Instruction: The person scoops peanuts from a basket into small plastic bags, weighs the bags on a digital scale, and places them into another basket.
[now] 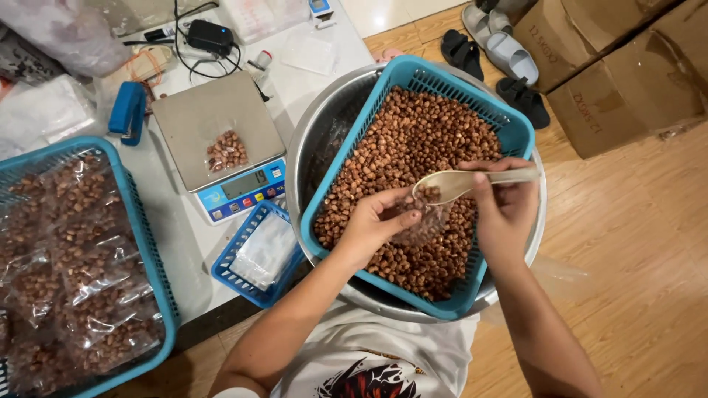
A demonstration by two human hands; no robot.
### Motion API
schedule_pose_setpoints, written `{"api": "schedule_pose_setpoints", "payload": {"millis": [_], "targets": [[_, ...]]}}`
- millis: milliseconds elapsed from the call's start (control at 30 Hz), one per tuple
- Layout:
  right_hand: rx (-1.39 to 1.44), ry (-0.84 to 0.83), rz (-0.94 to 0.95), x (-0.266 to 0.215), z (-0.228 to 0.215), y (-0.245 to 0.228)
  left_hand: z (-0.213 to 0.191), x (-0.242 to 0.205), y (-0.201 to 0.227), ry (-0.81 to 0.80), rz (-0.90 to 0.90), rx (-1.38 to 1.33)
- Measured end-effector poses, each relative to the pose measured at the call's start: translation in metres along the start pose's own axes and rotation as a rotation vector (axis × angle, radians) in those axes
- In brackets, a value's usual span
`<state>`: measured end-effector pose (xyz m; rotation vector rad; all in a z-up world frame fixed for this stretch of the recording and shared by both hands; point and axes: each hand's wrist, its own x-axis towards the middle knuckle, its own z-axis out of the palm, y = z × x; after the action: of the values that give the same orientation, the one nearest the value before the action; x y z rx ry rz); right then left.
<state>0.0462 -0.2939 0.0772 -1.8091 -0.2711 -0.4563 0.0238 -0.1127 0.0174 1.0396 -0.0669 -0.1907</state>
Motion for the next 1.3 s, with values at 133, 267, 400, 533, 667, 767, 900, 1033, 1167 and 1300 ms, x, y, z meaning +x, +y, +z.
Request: {"api": "schedule_pose_setpoints", "payload": {"millis": [133,267,400,533,667,767,900,1033,1167,1300], "targets": [[0.374,0.116,0.36,0.001,0.001,0.009,-0.003,-0.008,0.004,0.013,0.018,0.009],[0.43,0.213,0.503,-0.013,-0.001,0.028,-0.027,-0.026,0.036,0.141,0.193,0.137],[0.321,0.173,0.485,-0.033,-0.012,0.051,-0.121,-0.01,0.084,0.616,0.219,0.251],[0.276,0.195,0.469,-0.049,-0.023,0.06,-0.299,0.028,0.026,0.818,0.458,0.862],[0.266,0.144,0.485,-0.055,-0.032,0.064,-0.33,0.058,0.034,0.994,0.587,0.965],[0.321,0.148,0.527,-0.056,-0.044,0.073,-0.345,0.073,0.058,1.155,0.613,0.62],[0.228,0.073,0.506,-0.053,-0.035,0.059,-0.398,0.041,0.117,1.221,0.84,0.532],[0.111,0.172,0.5,-0.055,-0.026,0.064,-0.409,-0.046,0.193,1.386,0.742,0.594],[0.231,0.131,0.532,-0.058,-0.027,0.088,-0.437,-0.092,0.174,1.41,0.841,1.364],[0.222,0.058,0.487,-0.043,-0.006,0.065,-0.488,-0.094,0.122,1.157,0.469,1.567]]}}
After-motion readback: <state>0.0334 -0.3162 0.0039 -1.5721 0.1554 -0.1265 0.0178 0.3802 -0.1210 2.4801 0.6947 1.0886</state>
